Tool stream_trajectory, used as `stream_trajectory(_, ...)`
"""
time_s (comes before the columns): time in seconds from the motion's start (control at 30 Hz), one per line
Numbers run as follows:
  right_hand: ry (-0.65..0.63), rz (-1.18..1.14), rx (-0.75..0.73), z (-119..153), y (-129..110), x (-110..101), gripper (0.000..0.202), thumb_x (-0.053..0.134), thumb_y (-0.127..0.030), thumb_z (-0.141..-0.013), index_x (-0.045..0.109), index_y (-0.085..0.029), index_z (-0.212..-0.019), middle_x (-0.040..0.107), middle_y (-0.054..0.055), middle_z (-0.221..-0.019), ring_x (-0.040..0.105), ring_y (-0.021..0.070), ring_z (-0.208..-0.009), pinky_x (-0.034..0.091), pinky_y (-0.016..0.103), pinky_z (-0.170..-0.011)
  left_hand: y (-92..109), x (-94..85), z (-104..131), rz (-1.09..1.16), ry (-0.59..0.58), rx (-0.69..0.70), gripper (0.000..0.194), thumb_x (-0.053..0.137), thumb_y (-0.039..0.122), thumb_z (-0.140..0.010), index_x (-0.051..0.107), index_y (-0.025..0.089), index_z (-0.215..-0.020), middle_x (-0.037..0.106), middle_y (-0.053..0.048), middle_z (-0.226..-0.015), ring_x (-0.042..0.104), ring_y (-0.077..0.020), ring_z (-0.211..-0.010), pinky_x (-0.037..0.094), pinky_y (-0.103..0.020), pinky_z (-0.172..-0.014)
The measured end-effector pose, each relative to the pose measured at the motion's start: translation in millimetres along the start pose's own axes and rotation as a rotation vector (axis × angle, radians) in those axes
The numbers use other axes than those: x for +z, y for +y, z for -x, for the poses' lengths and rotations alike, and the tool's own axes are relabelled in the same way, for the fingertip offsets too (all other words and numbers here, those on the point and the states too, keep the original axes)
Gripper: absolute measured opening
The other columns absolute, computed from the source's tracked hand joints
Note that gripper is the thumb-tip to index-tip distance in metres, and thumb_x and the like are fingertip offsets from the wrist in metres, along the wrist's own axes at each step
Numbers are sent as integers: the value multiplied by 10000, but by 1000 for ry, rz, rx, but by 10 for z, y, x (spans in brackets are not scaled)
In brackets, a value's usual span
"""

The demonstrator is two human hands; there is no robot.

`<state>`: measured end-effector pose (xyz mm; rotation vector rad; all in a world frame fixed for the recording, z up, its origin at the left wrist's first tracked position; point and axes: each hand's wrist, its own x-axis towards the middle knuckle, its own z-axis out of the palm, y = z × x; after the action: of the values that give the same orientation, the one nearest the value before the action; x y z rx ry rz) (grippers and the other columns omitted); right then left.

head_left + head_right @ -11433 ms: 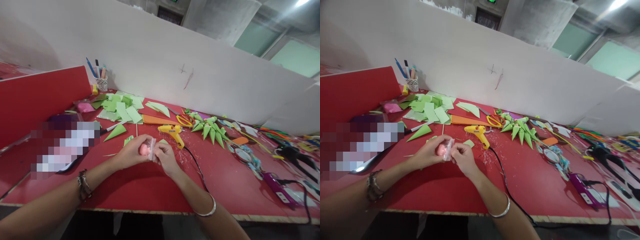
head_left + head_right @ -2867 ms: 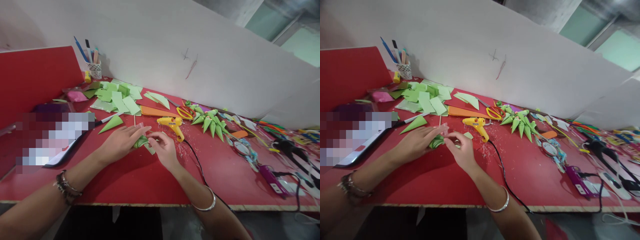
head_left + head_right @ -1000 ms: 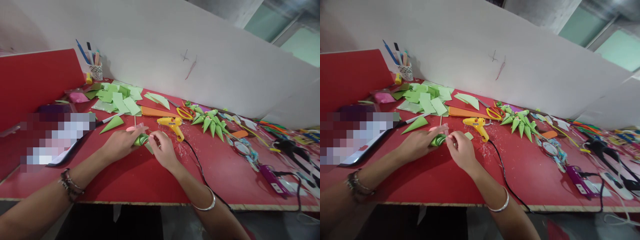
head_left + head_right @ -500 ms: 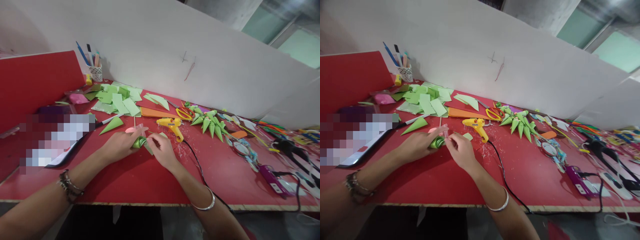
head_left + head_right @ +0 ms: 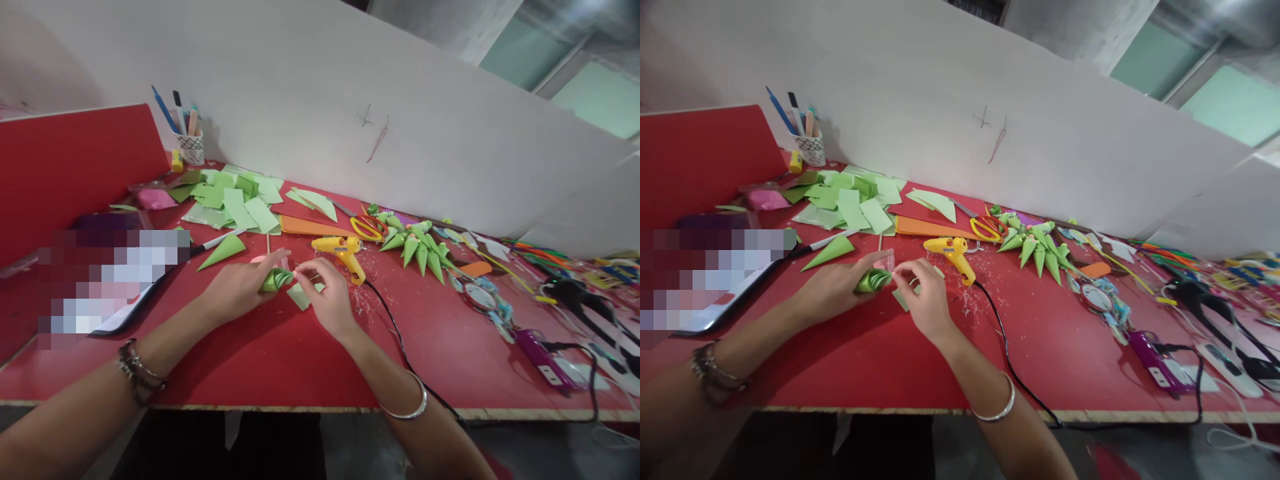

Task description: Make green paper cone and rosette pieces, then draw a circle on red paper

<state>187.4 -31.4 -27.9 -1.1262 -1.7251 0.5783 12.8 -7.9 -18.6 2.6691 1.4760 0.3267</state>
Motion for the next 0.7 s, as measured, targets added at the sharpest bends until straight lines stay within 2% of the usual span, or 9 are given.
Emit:
stream_trajectory(0.1, 20, -36, 20, 4, 12, 12, 127, 507, -256, -826, 562, -205, -928, 587, 20, -833, 570, 126, -750, 475, 236, -636, 15, -24, -2, -3, -21, -19, 530, 436, 322, -807, 322, 204, -1311, 653, -32, -707, 629, -209, -615, 324, -231, -466)
stream_trajectory(0.27, -28, -10, -13, 0, -1, 10, 109, 485, -231, -830, 586, -200, -856, 587, 25, -850, 568, 121, -750, 475, 237, -651, 25, -33, -1, 23, -20, -23, 535, 435, 344, -802, 324, 210, -1309, 662, -30, -744, 628, -197, -617, 335, -226, -475)
stream_trajectory(0.47, 31, -24, 11, 10, -19, 14, 145, 461, -237, -826, 543, -207, -941, 569, 28, -852, 553, 134, -781, 474, 247, -650, 5, -28, 9, 28, 13, -7, 551, 451, 389, -765, 362, 227, -1285, 663, -49, -856, 630, -198, -710, 364, -231, -514)
stream_trajectory(0.6, 54, -21, 11, 15, -3, 10, 154, 439, -216, -825, 540, -203, -941, 551, 25, -840, 545, 134, -780, 468, 256, -670, 6, -34, 16, 41, -52, -18, 684, 465, 472, -750, 268, 199, -1345, 662, -43, -795, 608, -186, -612, 304, -228, -461)
stream_trajectory(0.7, 57, -24, 31, 18, 10, 4, 154, 429, -214, -825, 537, -210, -934, 551, 27, -858, 544, 137, -787, 474, 265, -678, 12, -60, 11, 93, -16, -41, 631, 409, 549, -778, 343, 189, -1292, 650, -21, -738, 587, -163, -587, 300, -225, -463)
